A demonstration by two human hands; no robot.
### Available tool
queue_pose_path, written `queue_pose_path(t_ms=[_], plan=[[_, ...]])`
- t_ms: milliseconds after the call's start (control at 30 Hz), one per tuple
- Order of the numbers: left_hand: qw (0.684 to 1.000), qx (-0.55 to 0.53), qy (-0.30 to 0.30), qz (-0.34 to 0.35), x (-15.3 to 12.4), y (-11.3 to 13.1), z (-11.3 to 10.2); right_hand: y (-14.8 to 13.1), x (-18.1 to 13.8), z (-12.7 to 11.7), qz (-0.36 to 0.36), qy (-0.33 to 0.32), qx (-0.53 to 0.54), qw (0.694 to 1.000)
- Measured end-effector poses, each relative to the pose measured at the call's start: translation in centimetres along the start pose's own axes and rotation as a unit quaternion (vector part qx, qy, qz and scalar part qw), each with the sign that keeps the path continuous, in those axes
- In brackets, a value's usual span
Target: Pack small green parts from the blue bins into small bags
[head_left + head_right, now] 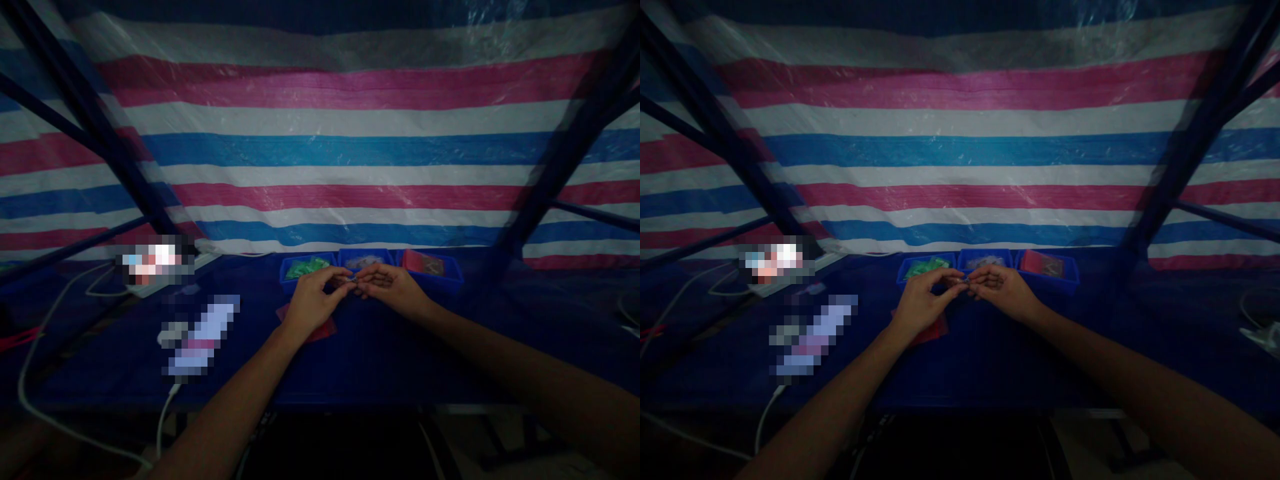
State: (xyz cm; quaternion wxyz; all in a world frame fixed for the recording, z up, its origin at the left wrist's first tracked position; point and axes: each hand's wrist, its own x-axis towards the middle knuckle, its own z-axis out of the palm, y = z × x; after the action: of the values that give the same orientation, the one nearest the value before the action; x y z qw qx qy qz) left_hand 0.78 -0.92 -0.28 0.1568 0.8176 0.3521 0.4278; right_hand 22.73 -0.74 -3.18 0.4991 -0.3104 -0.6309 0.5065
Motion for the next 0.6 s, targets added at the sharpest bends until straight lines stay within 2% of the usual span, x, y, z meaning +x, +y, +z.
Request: queue_pose_path(t_ms=[167,300,500,600], plan=[[0.999,-0.043,-0.024,0.001,-0.1,0.0,0.1,-0.1,0.0,-0.2,0.017,0.004,0.007,1.0],[0.999,-0.008,-0.037,0.025,-0.2,0.3,0.3,0.1,-0.1,0.1,0.006,-0.004,-0.011,1.0],[0.996,0.047,-0.058,0.046,-0.4,0.8,0.4,0.0,-0.7,1.0,-0.058,-0.028,-0.122,0.99],[0.995,0.06,-0.064,0.045,-0.6,0.8,0.6,0.0,-0.8,1.1,-0.068,-0.03,-0.15,0.986]])
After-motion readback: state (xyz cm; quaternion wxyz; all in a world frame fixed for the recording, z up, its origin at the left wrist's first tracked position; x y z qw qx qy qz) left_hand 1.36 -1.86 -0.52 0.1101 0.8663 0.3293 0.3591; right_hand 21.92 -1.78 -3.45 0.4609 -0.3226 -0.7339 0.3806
